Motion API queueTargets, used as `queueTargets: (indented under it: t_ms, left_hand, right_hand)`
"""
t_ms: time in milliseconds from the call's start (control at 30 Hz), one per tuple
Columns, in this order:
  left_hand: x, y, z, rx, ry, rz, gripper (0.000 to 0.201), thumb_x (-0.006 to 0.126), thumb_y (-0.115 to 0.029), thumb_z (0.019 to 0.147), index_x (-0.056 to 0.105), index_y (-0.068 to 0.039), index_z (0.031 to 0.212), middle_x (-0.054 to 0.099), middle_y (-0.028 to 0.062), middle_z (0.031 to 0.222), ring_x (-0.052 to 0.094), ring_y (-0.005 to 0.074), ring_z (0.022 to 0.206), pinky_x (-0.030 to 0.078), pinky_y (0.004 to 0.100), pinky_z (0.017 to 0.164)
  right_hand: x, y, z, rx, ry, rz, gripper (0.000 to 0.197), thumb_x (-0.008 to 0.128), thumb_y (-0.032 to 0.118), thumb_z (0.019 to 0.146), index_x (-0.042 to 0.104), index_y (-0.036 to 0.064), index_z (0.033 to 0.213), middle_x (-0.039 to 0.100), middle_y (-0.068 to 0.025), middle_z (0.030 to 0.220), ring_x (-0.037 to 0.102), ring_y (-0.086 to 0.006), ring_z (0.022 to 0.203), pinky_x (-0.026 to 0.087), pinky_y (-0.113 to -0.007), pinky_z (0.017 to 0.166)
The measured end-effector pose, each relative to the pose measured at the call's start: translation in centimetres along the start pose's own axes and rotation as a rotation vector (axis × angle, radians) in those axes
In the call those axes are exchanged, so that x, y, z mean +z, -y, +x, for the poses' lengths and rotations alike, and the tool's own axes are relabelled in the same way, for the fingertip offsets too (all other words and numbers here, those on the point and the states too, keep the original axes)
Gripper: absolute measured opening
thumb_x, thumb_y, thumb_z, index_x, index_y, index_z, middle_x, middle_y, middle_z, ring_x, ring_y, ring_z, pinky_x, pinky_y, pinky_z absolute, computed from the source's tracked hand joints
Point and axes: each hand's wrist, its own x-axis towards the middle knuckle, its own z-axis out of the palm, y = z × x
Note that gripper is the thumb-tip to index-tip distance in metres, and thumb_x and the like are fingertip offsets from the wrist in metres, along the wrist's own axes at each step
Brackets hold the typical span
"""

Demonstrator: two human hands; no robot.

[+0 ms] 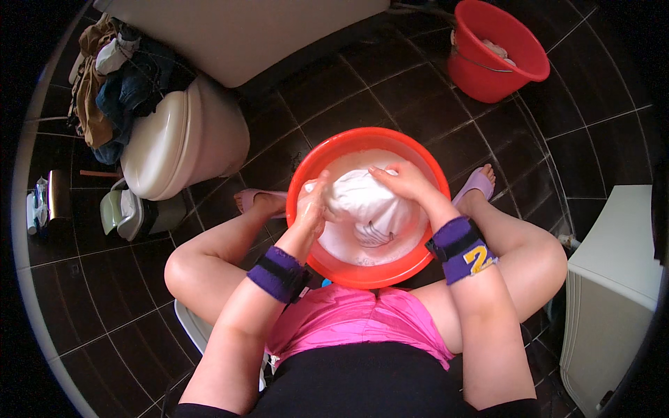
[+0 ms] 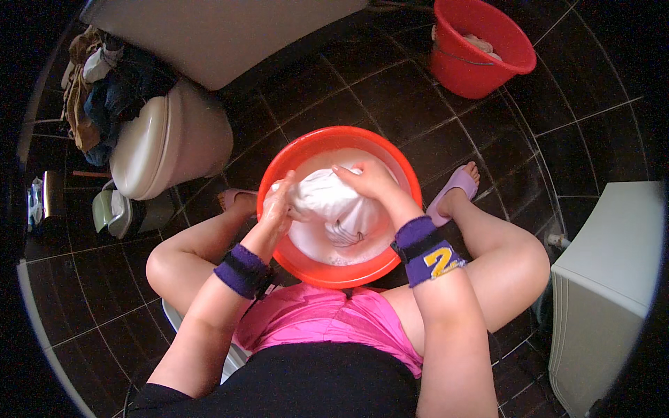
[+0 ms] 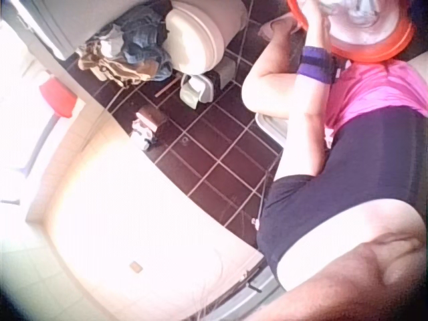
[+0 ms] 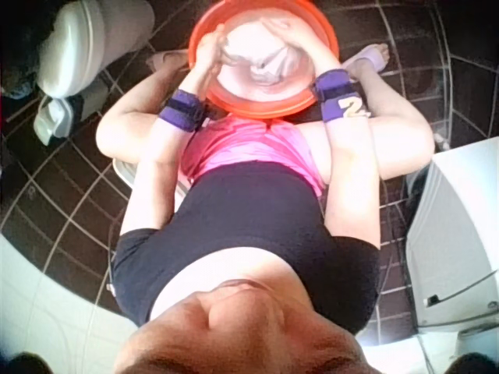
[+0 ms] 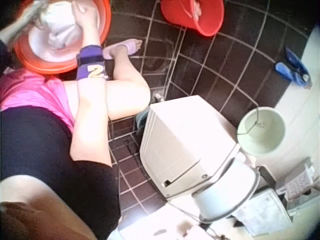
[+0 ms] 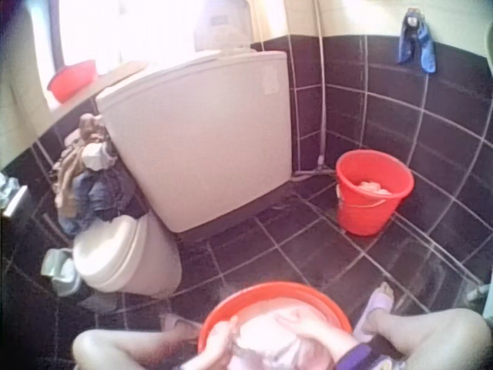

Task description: The person hand-washes a white cloth in a red bucket filled with soapy water. They scrub and squeeze the cloth with their hands before moving it into a second bucket.

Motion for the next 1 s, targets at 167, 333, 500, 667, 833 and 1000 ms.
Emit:
queueTargets:
  t_ms: [167,333,500,667,833,1000]
  left_hand:
    - [-2.2,5.9,8.2,0.073,-0.057,0.194,0.029,0.061,-0.008,0.074,0.054,0.002,0.101,0.061,0.0123,0.088,0.061,0.0222,0.073,0.05,0.0351,0.054]
    - [1.1,8.6,8.8,0.046,-0.125,0.692,0.02,0.057,-0.003,0.071,0.057,0.004,0.09,0.058,0.0089,0.073,0.056,0.0215,0.064,0.044,0.0339,0.052]
    - [-1.4,9.7,11.3,-0.045,-0.244,0.817,0.018,0.056,-0.006,0.074,0.061,0.007,0.085,0.06,0.0134,0.075,0.058,0.0254,0.065,0.044,0.038,0.051]
    - [-0.7,8.4,8.9,-0.148,-0.08,0.717,0.02,0.061,-0.01,0.074,0.061,0.007,0.085,0.062,0.0169,0.082,0.062,0.0309,0.074,0.048,0.04,0.059]
    - [-1.1,6.2,7.1,-0.352,-0.136,0.707,0.02,0.066,-0.015,0.075,0.064,0.004,0.082,0.063,0.0152,0.083,0.062,0.0267,0.073,0.047,0.0383,0.058]
    - [-2.2,7.1,6.1,-0.096,-0.221,0.723,0.026,0.065,-0.016,0.08,0.058,0.002,0.098,0.063,0.0131,0.088,0.06,0.0213,0.074,0.047,0.0341,0.061]
  right_hand:
    - [4.0,-1.2,4.6,-0.127,-0.194,0.002,0.036,0.061,0.029,0.082,0.057,0.0006,0.105,0.062,-0.0211,0.104,0.059,-0.0338,0.101,0.046,-0.038,0.087]
    - [7.3,-6.2,5.8,0.001,0.497,-0.697,0.023,0.052,0.009,0.081,0.065,0.0013,0.098,0.062,-0.0235,0.103,0.059,-0.0383,0.098,0.045,-0.044,0.088]
    - [7.0,-4.2,7.0,0.13,-0.141,-0.26,0.024,0.053,0.013,0.079,0.064,-0.0006,0.097,0.063,-0.0239,0.098,0.058,-0.0393,0.098,0.045,-0.043,0.086]
    - [5.9,-7.6,6.0,-0.029,0.225,-0.43,0.033,0.055,0.012,0.078,0.061,0.006,0.11,0.062,-0.0199,0.105,0.057,-0.0359,0.102,0.045,-0.042,0.087]
    - [6.4,-5.8,4.8,0.212,-0.261,-0.211,0.034,0.059,0.012,0.076,0.062,0.0052,0.109,0.062,-0.02,0.107,0.056,-0.0357,0.104,0.044,-0.039,0.091]
    - [6.3,-7.5,3.3,0.153,0.208,-0.488,0.033,0.056,0.011,0.076,0.063,0.0008,0.106,0.06,-0.0239,0.108,0.055,-0.0364,0.107,0.043,-0.04,0.092]
